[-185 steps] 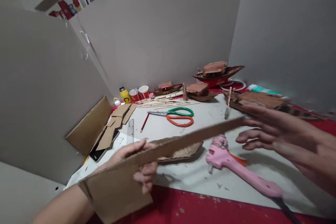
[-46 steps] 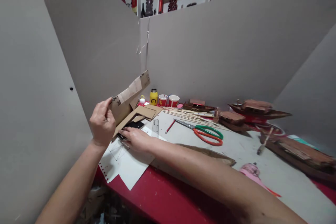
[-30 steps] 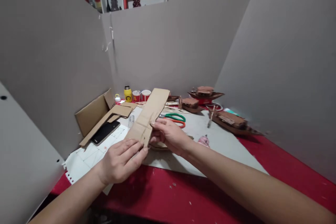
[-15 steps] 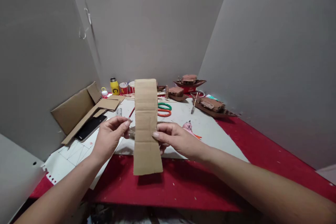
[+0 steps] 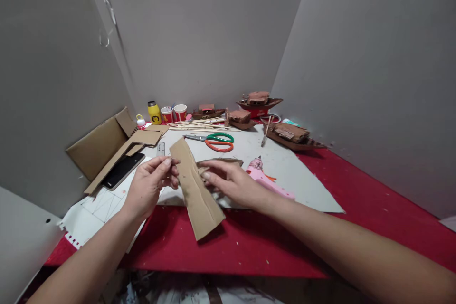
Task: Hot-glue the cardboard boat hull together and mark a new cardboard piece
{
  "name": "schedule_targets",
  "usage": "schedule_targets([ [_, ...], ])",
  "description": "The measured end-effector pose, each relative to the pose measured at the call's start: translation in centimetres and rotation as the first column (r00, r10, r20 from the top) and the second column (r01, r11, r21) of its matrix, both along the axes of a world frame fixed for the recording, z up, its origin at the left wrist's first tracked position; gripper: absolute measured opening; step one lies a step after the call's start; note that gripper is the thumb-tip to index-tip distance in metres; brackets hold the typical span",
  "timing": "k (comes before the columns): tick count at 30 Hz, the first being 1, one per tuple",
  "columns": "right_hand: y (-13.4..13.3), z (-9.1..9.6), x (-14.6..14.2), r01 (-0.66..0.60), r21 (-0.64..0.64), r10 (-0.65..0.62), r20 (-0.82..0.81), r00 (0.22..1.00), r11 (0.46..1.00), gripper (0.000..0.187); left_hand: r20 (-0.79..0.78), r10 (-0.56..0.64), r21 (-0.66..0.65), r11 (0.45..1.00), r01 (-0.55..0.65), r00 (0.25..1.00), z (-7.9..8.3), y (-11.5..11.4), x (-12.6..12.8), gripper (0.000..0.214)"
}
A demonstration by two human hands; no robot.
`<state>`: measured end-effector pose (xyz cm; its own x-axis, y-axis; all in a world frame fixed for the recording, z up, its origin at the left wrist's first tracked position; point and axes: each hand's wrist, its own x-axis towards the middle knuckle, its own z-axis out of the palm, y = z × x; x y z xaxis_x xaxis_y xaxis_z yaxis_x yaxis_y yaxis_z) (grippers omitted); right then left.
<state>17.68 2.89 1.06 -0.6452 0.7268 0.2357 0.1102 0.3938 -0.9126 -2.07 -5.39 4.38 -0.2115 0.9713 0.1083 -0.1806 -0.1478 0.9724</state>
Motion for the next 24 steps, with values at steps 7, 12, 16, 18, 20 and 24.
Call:
schedule_targets([
  [7,-2.0,1.2,0.7,0.038,0.134,-0.006,-0.227,0.974,0.99,0.026,0.102,-0.267,-0.125,0.952,0.279,0.958,-0.6,-0.7,2.4,0.019],
  [12,-2.1,1.3,1.1,0.035,0.16,0.007,-0.256,0.967,0.986,0.014,0.19,-0.302,-0.145,0.932,0.331,0.934,-1.1,-1.2,3.8,0.017],
  [16,-2.3,1.4,1.6,0.009,0.315,0.047,-0.168,0.985,0.949,0.012,0.297,-0.274,-0.157,0.931,0.33,0.915,-1.1,-1.2,4.1,0.019],
  [18,-2.6,1.3,1.8,0.003,0.498,0.09,-0.163,0.982,0.867,0.011,0.356,-0.229,-0.151,0.943,0.297,0.906,-0.8,-1.1,3.9,0.022],
  [20,-2.7,1.1,2.0,0.013,0.617,0.141,-0.2,0.97,0.787,0.008,0.393,-0.177,-0.131,0.961,0.245,0.902,-0.5,-0.9,3.5,0.025],
  [24,-2.5,0.6,1.9,0.117,0.634,0.101,-0.297,0.949,0.764,0.004,0.392,-0.156,-0.112,0.97,0.215,0.907,-0.1,-0.9,3.4,0.028],
])
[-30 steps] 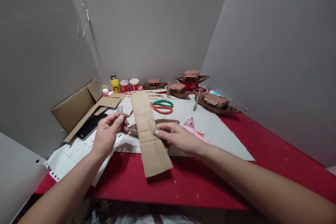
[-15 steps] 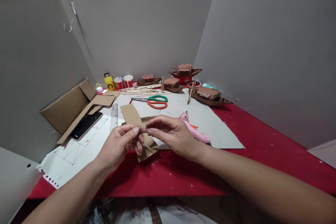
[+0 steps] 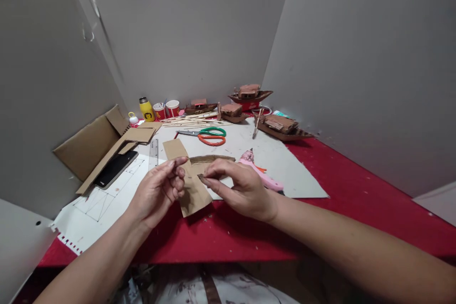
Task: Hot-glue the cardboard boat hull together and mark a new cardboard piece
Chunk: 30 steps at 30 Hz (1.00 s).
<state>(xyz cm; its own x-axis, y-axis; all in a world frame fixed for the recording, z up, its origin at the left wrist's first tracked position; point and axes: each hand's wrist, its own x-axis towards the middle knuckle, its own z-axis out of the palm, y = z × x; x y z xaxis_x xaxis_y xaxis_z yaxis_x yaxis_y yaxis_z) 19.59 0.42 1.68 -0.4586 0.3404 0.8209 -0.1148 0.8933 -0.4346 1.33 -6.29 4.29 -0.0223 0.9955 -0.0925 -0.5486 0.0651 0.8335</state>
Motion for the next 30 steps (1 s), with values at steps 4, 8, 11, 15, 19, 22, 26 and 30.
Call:
schedule_targets([
  [4,0.4,-0.2,-0.1,-0.011,0.02,0.011,-0.014,1.0,1.0,0.011,0.003,-0.05,-0.017,0.999,0.05,0.999,-0.1,-0.3,0.9,0.027],
  [8,0.3,0.0,-0.1,-0.065,0.037,0.064,0.023,0.998,0.997,0.009,0.022,-0.081,-0.03,0.996,0.082,0.996,-0.4,-0.4,1.8,0.029],
  [11,-0.1,0.1,0.1,-0.047,0.055,0.043,0.068,0.997,0.997,0.007,0.01,-0.098,-0.034,0.995,0.098,0.995,-0.6,-0.3,1.8,0.028],
  [15,-1.0,0.1,0.4,-0.197,0.225,0.166,0.15,0.975,0.954,0.007,-0.041,-0.051,-0.008,0.999,0.051,0.998,-0.7,-0.3,1.2,0.027],
  [19,-1.3,-0.1,0.6,-0.24,0.286,0.206,0.145,0.968,0.928,0.011,-0.089,-0.027,0.034,0.999,0.03,0.996,-0.4,-0.6,0.8,0.027],
  [22,-0.7,-0.3,0.5,-0.018,0.16,0.012,0.038,0.999,0.987,0.009,-0.108,-0.061,0.055,0.996,0.067,0.992,-0.4,-1.0,0.9,0.027],
  [26,0.1,-0.5,0.1,0.071,0.071,-0.076,0.068,0.995,0.995,0.007,-0.111,-0.092,0.054,0.994,0.098,0.99,-0.8,-1.6,1.2,0.026],
  [30,-0.1,-0.2,0.0,0.009,0.195,-0.027,0.09,0.996,0.981,0.012,-0.179,-0.058,0.055,0.996,0.069,0.982,-0.6,-1.5,0.9,0.028],
])
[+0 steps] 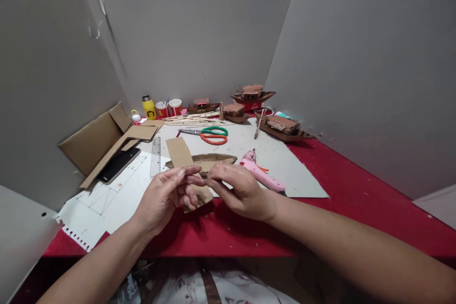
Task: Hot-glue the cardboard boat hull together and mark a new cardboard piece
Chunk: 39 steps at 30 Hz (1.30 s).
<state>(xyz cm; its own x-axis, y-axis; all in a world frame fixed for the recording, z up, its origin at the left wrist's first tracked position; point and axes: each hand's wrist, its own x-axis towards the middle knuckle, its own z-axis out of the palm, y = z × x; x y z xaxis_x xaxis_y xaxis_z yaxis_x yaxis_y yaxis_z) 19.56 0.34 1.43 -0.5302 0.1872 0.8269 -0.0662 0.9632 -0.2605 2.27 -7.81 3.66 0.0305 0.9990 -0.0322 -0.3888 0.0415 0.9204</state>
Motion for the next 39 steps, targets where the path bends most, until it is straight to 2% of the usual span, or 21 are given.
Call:
schedule_targets([
  [4,-1.2,0.4,0.6,-0.189,0.143,0.179,0.081,0.98,0.971,0.01,-0.118,0.218,0.093,0.974,-0.207,0.969,0.6,0.4,-2.1,0.03],
  [7,-2.3,0.5,1.4,-0.258,0.213,0.219,0.192,0.957,0.942,0.014,-0.191,0.353,0.077,0.935,-0.345,0.916,0.4,0.2,-4.2,0.026],
  [10,-2.9,0.3,2.4,-0.265,0.177,0.205,0.299,0.932,0.948,0.026,-0.379,0.297,0.005,0.948,-0.319,0.877,-0.7,-0.5,-5.2,0.036],
  [13,-3.6,-0.1,3.2,-0.273,0.083,0.218,0.401,0.89,0.958,0.033,-0.488,0.201,-0.072,0.96,-0.269,0.849,-2.1,-0.9,-4.7,0.042],
  [16,-4.6,-0.6,3.5,-0.253,0.017,0.207,0.527,0.824,0.967,0.03,-0.498,0.152,-0.092,0.97,-0.227,0.854,-3.3,-0.7,-3.4,0.056],
  [19,-5.9,-0.9,3.6,-0.234,-0.03,0.196,0.654,0.731,0.972,0.015,-0.481,0.152,-0.061,0.977,-0.207,0.863,-3.8,-0.3,-2.3,0.075],
  [22,-6.8,-1.2,3.8,-0.24,-0.069,0.224,0.662,0.715,0.968,0.027,-0.415,0.173,-0.063,0.974,-0.218,0.893,-3.7,-0.2,-1.8,0.091],
  [25,-6.5,-1.5,4.3,-0.162,-0.071,0.173,0.583,0.794,0.984,0.02,-0.324,0.197,-0.057,0.972,-0.227,0.925,-3.4,-0.4,-2.1,0.092],
  [28,-5.6,-2.3,4.8,0.066,-0.101,-0.005,0.517,0.856,0.993,0.023,-0.246,0.267,-0.013,0.96,-0.278,0.932,-2.9,-1.1,-2.7,0.091],
  [30,-5.5,-3.2,5.0,0.241,-0.096,-0.147,0.565,0.812,0.966,0.031,-0.229,0.33,0.034,0.943,-0.332,0.916,-2.2,-1.7,-3.2,0.089],
  [33,-6.5,-4.9,4.6,0.38,-0.028,-0.251,0.707,0.661,0.924,0.064,-0.225,0.459,0.128,0.889,-0.44,0.86,-0.8,-2.5,-4.3,0.082],
  [36,-8.2,-6.0,3.1,0.403,-0.016,-0.245,0.772,0.586,0.915,0.082,-0.173,0.585,0.227,0.807,-0.545,0.793,0.9,-3.1,-5.4,0.074],
  [39,-9.3,-6.1,0.1,0.346,-0.081,-0.157,0.778,0.609,0.935,0.088,-0.129,0.625,0.29,0.766,-0.574,0.77,2.4,-3.4,-6.0,0.064],
])
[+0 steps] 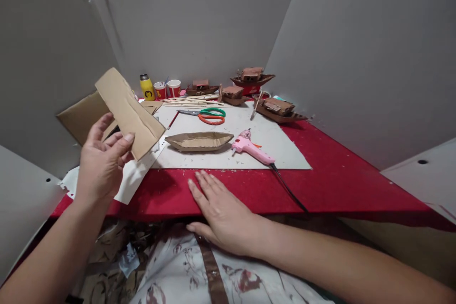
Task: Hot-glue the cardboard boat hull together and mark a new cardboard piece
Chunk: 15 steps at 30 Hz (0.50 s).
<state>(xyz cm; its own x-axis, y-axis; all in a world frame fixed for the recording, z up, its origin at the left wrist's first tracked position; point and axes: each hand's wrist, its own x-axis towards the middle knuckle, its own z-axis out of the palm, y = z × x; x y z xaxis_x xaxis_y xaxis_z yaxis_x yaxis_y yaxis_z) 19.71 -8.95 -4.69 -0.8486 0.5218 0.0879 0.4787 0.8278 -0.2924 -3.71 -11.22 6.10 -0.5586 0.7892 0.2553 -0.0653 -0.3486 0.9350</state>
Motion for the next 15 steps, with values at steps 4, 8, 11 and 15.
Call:
schedule_targets([
  [4,-1.7,0.8,-5.5,-0.146,0.004,0.146,-0.139,0.98,0.989,0.092,-0.019,-0.022,0.047,0.999,0.023,1.0,1.7,-0.4,0.5,0.065],
  [8,-4.0,1.7,-9.1,-0.709,0.034,0.703,-0.18,0.689,0.704,0.066,-0.054,-0.026,0.053,0.998,0.029,0.998,2.8,-1.0,1.4,0.063],
  [11,-3.8,1.9,-7.9,-0.762,0.121,0.757,-0.291,0.585,0.636,0.05,-0.065,0.013,0.043,0.999,-0.01,0.998,3.0,-1.6,1.4,0.063],
  [15,-0.6,1.9,-1.6,-0.384,-0.033,0.326,-0.466,0.823,0.923,0.049,-0.062,0.05,0.015,0.999,-0.05,0.997,2.4,-1.7,0.8,0.067],
])
